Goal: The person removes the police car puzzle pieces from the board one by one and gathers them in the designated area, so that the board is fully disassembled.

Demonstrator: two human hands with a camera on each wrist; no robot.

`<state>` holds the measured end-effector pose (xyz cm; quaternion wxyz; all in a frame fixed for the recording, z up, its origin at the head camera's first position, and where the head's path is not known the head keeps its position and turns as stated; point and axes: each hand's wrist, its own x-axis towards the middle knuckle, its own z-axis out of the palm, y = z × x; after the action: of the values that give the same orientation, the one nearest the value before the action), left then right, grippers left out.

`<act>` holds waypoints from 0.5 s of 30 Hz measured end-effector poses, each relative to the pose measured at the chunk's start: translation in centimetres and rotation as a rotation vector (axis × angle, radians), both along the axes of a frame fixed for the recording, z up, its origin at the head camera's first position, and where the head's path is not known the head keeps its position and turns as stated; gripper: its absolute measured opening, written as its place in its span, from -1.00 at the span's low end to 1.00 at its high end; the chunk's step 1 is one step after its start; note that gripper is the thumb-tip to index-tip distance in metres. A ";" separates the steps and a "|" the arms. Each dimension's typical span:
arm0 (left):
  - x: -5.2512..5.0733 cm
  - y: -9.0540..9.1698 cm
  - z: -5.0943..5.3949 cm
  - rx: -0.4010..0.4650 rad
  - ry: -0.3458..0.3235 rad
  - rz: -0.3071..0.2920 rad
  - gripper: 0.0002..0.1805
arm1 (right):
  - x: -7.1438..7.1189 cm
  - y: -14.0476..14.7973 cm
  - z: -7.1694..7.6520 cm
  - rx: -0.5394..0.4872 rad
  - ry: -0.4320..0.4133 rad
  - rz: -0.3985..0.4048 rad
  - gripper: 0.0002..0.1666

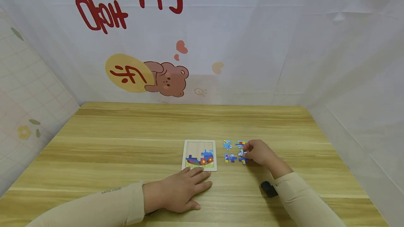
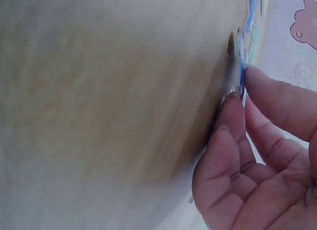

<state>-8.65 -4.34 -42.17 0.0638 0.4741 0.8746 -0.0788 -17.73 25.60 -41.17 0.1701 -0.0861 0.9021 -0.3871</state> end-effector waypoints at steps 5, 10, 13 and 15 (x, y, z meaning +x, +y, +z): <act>0.0 0.0 0.0 0.005 0.014 -0.010 -0.30 | 0.1 -0.2 0.4 0.036 -0.004 -0.015 -0.81; 0.0 -0.1 0.0 0.007 0.022 -0.018 -0.30 | 0.2 -0.4 0.7 0.051 -0.001 -0.024 -0.82; 0.0 -0.1 0.0 0.008 0.025 -0.020 -0.30 | 0.2 -0.4 0.7 0.056 0.000 -0.026 -0.83; 0.0 -0.1 0.0 0.009 0.028 -0.022 -0.30 | 0.2 -0.4 0.6 0.059 0.000 -0.031 -0.83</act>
<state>-8.62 -4.46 -42.19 0.0486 0.4826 0.8706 -0.0823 -17.53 25.19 -40.53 0.1665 -0.0670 0.9143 -0.3630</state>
